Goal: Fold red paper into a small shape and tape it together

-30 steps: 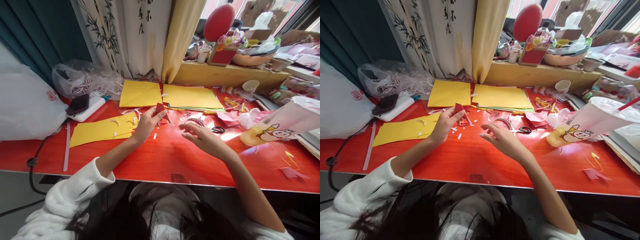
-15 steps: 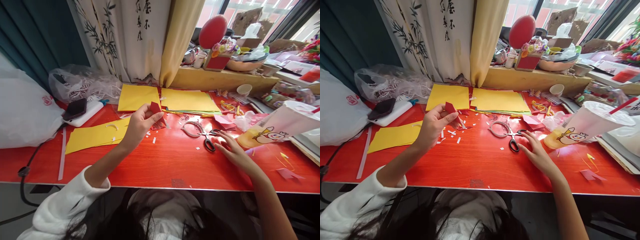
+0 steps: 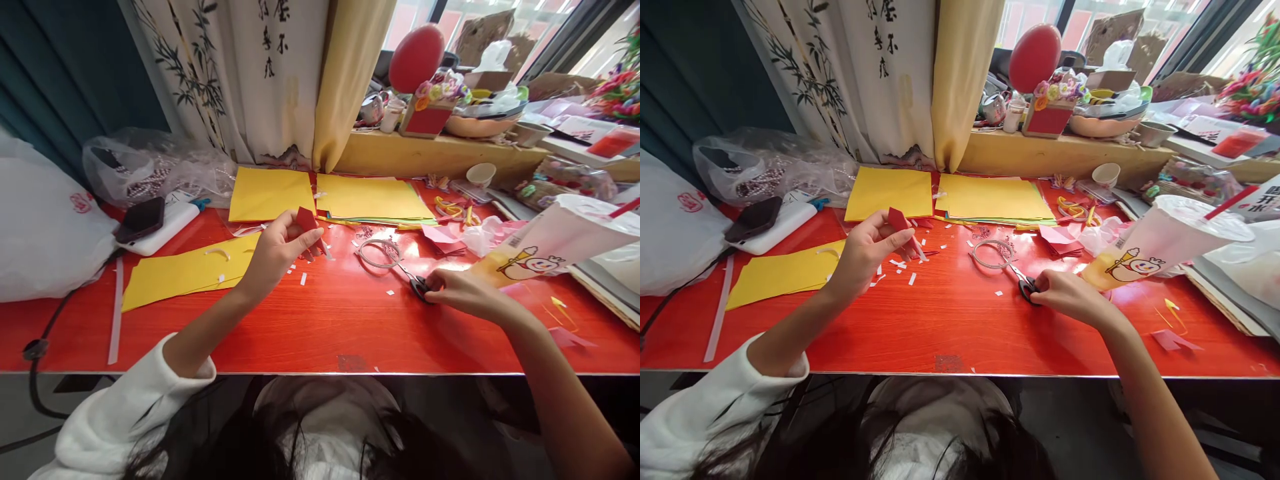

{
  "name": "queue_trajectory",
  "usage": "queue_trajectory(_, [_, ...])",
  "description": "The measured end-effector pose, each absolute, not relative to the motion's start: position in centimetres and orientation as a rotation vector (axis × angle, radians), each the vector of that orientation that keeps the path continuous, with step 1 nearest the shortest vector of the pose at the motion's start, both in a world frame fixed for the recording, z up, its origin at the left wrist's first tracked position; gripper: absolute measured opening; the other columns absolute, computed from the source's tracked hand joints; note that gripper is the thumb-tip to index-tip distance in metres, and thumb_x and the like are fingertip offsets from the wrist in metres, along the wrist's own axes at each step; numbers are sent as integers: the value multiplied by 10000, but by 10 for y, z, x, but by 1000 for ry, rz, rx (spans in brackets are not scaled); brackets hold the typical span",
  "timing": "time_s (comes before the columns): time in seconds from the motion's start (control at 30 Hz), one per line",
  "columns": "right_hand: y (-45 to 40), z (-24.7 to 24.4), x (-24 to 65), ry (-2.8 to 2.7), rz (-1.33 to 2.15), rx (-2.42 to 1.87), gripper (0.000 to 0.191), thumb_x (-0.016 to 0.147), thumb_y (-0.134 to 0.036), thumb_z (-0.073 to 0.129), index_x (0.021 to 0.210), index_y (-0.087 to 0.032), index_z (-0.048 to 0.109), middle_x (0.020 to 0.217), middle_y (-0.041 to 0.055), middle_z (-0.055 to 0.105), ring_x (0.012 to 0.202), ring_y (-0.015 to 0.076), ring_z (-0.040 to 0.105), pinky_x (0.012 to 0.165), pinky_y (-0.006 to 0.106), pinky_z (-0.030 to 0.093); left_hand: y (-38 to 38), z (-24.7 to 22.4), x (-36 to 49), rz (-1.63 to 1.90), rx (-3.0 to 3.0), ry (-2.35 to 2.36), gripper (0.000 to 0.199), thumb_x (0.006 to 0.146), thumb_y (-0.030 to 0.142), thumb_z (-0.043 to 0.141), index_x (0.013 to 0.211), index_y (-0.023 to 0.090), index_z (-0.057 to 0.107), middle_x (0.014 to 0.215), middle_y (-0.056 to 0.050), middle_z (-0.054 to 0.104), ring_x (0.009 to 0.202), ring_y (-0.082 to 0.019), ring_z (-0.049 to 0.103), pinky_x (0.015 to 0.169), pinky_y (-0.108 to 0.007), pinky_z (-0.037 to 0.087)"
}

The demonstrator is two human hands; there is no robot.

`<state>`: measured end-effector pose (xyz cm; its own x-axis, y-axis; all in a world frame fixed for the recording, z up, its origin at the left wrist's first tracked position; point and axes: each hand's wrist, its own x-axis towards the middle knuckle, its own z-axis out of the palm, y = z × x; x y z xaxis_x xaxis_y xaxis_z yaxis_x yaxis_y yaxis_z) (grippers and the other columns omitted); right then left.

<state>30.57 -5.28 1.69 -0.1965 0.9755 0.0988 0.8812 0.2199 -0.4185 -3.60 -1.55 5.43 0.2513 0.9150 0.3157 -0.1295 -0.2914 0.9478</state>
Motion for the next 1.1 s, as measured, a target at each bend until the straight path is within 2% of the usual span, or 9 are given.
queue_trajectory(0.1, [-70, 24, 293, -1873, 1178, -1791, 21, 807, -232, 514, 808, -219, 498, 665, 19, 574, 487, 125, 451, 416, 239, 290, -15, 52, -34, 1231, 1423, 756, 200, 798, 272, 662, 841, 153, 508, 721, -17, 660, 628, -119, 642, 581, -232, 535])
queue_trajectory(0.23, [-94, 29, 282, -1469, 1514, -1552, 159, 774, -237, 572, 833, -270, 428, 722, 48, 563, 523, 147, 394, 428, 273, 188, -15, 51, -33, 1223, 1368, 760, 210, 785, 259, 674, 823, 149, 500, 723, -29, 673, 642, -131, 661, 608, -247, 559])
queue_trajectory(0.33, [-104, 31, 276, -1308, 1534, -1434, 359, 697, -300, 708, 985, -314, 494, 769, 70, 552, 596, 180, 461, 437, 289, 219, -14, 50, -33, 1244, 1339, 762, 230, 770, 278, 696, 820, 150, 511, 722, -36, 679, 620, -138, 664, 593, -246, 558])
queue_trajectory(0.47, [-103, 30, 257, -1348, 1522, -1234, 772, 638, -395, 792, 1311, -365, 413, 816, 38, 557, 683, 185, 519, 500, 275, 342, -14, 50, -33, 1264, 1294, 760, 203, 802, 315, 667, 817, 154, 544, 706, -37, 685, 615, -139, 665, 592, -247, 554])
queue_trajectory(0.67, [-85, 15, 219, -1686, 1684, -865, 528, 750, -436, 714, 1223, -320, 509, 904, 21, 541, 781, 159, 543, 717, 284, 441, -18, 51, -31, 1301, 1270, 795, 203, 835, 351, 620, 794, 152, 623, 780, -43, 668, 635, -107, 621, 598, -232, 525])
queue_trajectory(0.73, [-81, 13, 212, -1823, 1712, -790, 660, 645, -448, 794, 1214, -301, 492, 981, 32, 530, 882, 184, 541, 791, 294, 443, -19, 51, -30, 1335, 1248, 803, 175, 813, 322, 651, 781, 153, 619, 756, -25, 646, 593, -81, 579, 549, -212, 496])
queue_trajectory(0.83, [-80, 12, 207, -1973, 1678, -664, 891, 326, -437, 915, 1109, -241, 540, 996, 38, 540, 920, 216, 530, 836, 295, 433, -21, 52, -30, 1368, 1187, 779, 174, 765, 264, 704, 779, 160, 565, 693, 8, 619, 552, -72, 568, 528, -207, 493])
queue_trajectory(1.0, [-86, 11, 199, -1814, 1500, -928, 507, 643, -514, 770, 1003, -195, 610, 748, -2, 553, 688, 134, 502, 662, 240, 406, -26, 52, -26, 1309, 1184, 735, 229, 751, 221, 713, 800, 167, 496, 685, 8, 648, 663, -126, 660, 611, -237, 552])
queue_trajectory(1.1, [-87, 10, 194, -1736, 1302, -996, 491, 707, -533, 717, 1047, -200, 594, 741, -5, 539, 690, 137, 512, 656, 249, 403, -31, 50, -22, 1226, 1216, 724, 217, 773, 220, 694, 778, 164, 484, 717, -11, 677, 735, -154, 691, 647, -239, 561])
